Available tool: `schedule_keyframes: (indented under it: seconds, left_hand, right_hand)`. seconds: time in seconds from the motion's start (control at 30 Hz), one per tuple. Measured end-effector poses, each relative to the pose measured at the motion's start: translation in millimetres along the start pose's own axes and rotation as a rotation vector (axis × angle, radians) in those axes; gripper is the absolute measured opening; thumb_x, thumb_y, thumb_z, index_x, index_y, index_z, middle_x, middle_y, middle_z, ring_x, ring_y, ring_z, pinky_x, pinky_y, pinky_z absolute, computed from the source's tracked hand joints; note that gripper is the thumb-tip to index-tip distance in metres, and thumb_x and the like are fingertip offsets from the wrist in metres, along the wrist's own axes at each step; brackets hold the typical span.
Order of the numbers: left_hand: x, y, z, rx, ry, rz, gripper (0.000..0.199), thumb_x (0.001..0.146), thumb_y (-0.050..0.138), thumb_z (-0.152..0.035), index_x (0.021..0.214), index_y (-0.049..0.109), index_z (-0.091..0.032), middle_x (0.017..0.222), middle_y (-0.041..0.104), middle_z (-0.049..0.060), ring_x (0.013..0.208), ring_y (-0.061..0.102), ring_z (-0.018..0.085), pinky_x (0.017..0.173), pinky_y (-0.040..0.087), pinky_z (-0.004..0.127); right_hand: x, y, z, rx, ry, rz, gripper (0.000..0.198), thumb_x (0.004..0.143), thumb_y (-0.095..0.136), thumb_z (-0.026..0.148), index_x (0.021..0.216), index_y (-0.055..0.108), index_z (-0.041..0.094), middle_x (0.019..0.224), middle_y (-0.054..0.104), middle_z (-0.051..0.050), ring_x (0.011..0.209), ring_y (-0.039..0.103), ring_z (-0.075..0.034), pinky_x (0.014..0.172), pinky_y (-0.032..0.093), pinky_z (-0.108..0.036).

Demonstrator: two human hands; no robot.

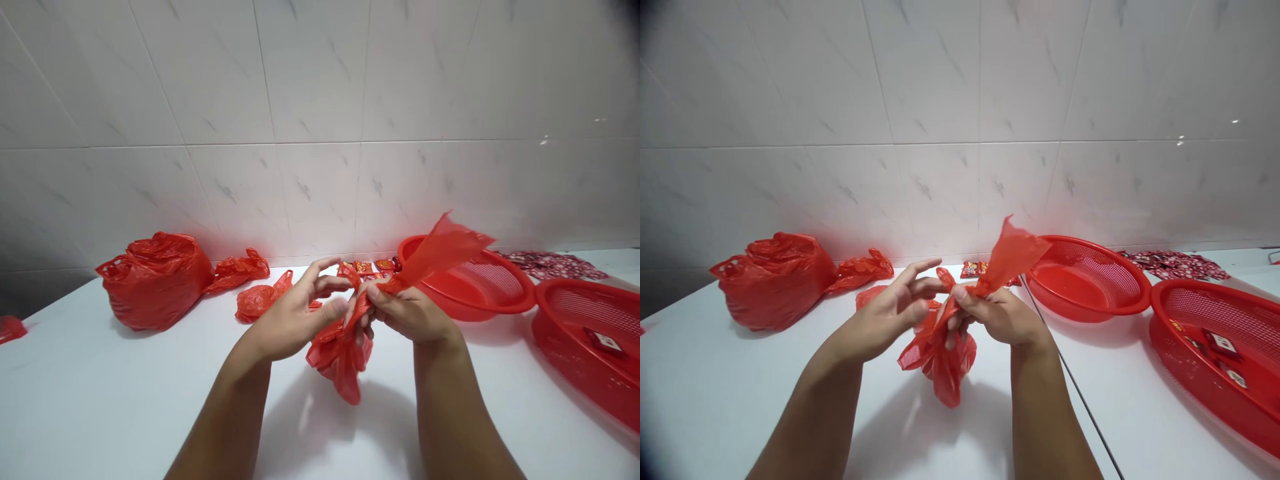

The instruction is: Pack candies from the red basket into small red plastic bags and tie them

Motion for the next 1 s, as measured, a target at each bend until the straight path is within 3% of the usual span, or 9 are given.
schedule_keyframes:
  seconds: [0.1,0.23,0.3,0.4,0.53,0.6,0.73,0.87,1.0]
  left_hand:
    - [-2.0,20.2,5.1,-0.02,-0.084,0.073,0.099,0.082,0.086,-0.042,0.162,0.028,-0.034,0.132,0.068,0.011,0.127,0.063,0.033,0.099,0.053,0.046]
    - [0.5,39.9,-1.7,0.056,-0.108,0.098,0.045,0.085,0.082,-0.042,0.124,0.064,-0.026,0.11,0.072,0.003,0.103,0.069,0.025,0.086,0.053,0.038]
    - [1.6,46.5,-7.0,0.073,-0.091,0.139,0.026,0.087,0.08,-0.039,0.104,0.067,-0.024,0.107,0.072,0.001,0.101,0.068,0.024,0.085,0.052,0.035]
    - [1.2,48.9,-10.0,0.104,-0.081,0.178,0.017,0.091,0.074,-0.038,0.099,0.069,-0.024,0.108,0.072,0.0,0.1,0.066,0.021,0.085,0.049,0.034]
    - [0.6,47.3,-3.7,0.208,-0.129,0.163,0.032,0.095,0.065,-0.045,0.075,0.057,-0.021,0.072,0.054,-0.005,0.066,0.048,0.013,0.063,0.039,0.028]
    - [0.3,48.4,-4.4,0.215,-0.128,0.128,0.039,0.097,0.061,-0.047,0.07,0.048,-0.021,0.066,0.045,-0.006,0.061,0.041,0.012,0.058,0.033,0.028]
    - [-13.3,48.9,-7.8,0.208,-0.119,0.058,0.038,0.102,0.051,-0.046,0.074,0.048,-0.021,0.071,0.055,-0.004,0.064,0.049,0.013,0.061,0.039,0.027]
    - [-64.4,16.1,12.2,0.226,-0.221,-0.065,0.035,0.103,0.048,-0.044,0.076,0.051,-0.021,0.074,0.058,-0.002,0.064,0.052,0.014,0.059,0.042,0.026]
    - [-175.7,-55.0,57.1,0.137,-0.462,-0.401,0.045,0.095,0.06,-0.061,0.076,0.056,-0.02,0.067,0.062,-0.002,0.06,0.055,0.014,0.053,0.043,0.023]
  right_hand:
    - [-1.6,-6.4,11.1,0.033,-0.098,-0.084,0.048,0.108,0.051,0.056,0.086,0.071,0.018,0.076,0.071,-0.006,0.069,0.069,-0.019,0.069,0.057,-0.034]
    - [-4.4,-6.4,24.6,-0.038,-0.159,-0.173,0.048,0.109,0.051,0.056,0.086,0.074,0.02,0.073,0.069,-0.004,0.066,0.067,-0.019,0.064,0.056,-0.033]
    - [-7.1,-5.9,33.1,-0.082,-0.2,-0.202,0.048,0.109,0.05,0.054,0.087,0.076,0.02,0.07,0.067,-0.004,0.061,0.065,-0.017,0.056,0.051,-0.03]
    - [-11.8,-9.7,42.4,-0.123,-0.23,-0.256,0.049,0.11,0.049,0.052,0.089,0.077,0.019,0.062,0.061,-0.002,0.053,0.058,-0.014,0.048,0.041,-0.027]
    - [-18.0,-22.5,51.9,-0.163,-0.277,-0.387,0.052,0.109,0.051,0.054,0.082,0.076,0.018,0.061,0.062,-0.002,0.045,0.047,-0.011,0.042,0.032,-0.026]
    - [-19.1,-27.5,53.7,-0.135,-0.294,-0.446,0.054,0.109,0.051,0.054,0.077,0.075,0.018,0.063,0.065,-0.004,0.044,0.047,-0.011,0.041,0.031,-0.027]
    - [-14.6,-26.7,47.1,-0.08,-0.243,-0.411,0.054,0.107,0.052,0.055,0.075,0.073,0.018,0.067,0.068,-0.007,0.046,0.048,-0.013,0.042,0.032,-0.028]
    - [-19.4,-29.9,37.2,-0.161,-0.152,-0.32,0.051,0.106,0.055,0.058,0.079,0.075,0.02,0.066,0.065,-0.006,0.054,0.052,-0.016,0.05,0.041,-0.03]
    - [-42.8,-41.2,39.2,-0.396,-0.065,-0.345,0.035,0.106,0.058,0.051,0.103,0.079,0.024,0.096,0.072,-0.01,0.066,0.058,-0.017,0.057,0.047,-0.03]
Point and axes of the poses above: each hand's wrist, its own x-axis towards the middle knuckle, its own y-axis out of the palm, z = x × y, the point moved 9 cm from there along x, towards the middle knuckle
